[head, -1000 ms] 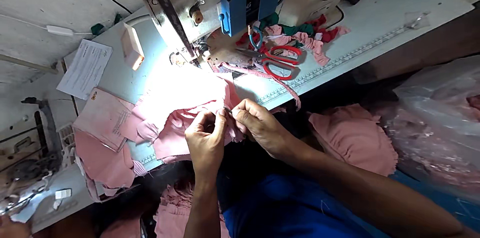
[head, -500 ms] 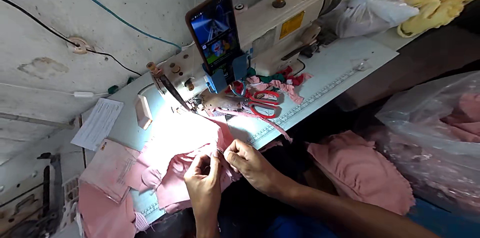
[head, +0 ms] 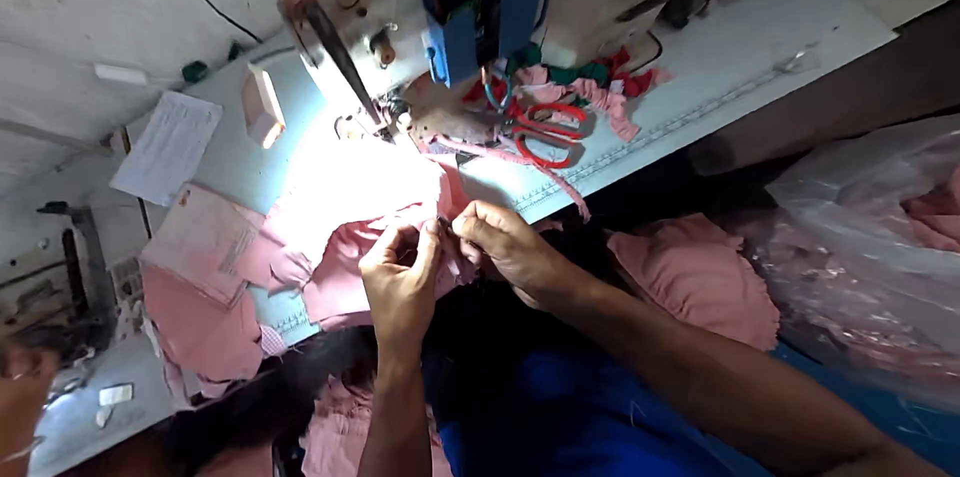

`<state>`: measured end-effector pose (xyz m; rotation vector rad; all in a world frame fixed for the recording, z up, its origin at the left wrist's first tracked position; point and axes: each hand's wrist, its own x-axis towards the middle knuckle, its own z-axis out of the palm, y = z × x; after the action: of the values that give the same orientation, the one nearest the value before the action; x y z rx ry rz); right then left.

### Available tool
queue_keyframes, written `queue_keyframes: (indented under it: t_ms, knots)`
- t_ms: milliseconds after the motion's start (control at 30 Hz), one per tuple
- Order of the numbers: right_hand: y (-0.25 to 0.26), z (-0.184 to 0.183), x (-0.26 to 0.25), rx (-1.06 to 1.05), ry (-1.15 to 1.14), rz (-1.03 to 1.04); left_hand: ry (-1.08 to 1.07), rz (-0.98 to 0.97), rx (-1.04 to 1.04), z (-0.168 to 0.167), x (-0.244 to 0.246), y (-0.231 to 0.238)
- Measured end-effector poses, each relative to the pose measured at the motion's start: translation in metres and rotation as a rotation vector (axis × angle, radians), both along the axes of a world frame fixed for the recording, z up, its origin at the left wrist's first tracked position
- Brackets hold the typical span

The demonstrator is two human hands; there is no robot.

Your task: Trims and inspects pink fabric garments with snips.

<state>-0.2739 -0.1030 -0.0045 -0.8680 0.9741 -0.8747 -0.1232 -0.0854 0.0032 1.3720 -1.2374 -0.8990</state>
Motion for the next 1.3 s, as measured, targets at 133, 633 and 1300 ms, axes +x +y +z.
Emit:
queue_keyframes:
  t_ms: [133,633,1300]
  knots:
    - [0.0001,-0.0001,-0.0014,0.055,-0.086,0.01,0.021,-0.018,0.014,-0.0015,0.0023,0.0002]
    - [0.0003,-0.0072,0.0034,0.095,-0.194,0.006,0.026,-0.013,0.005,-0.0051,0.0028,-0.0011]
    - [-0.0062,-0.0053,0.0018,-0.392,0.414,-0.077,-0.028,0.048,-0.046,-0.009,0.0042,-0.002]
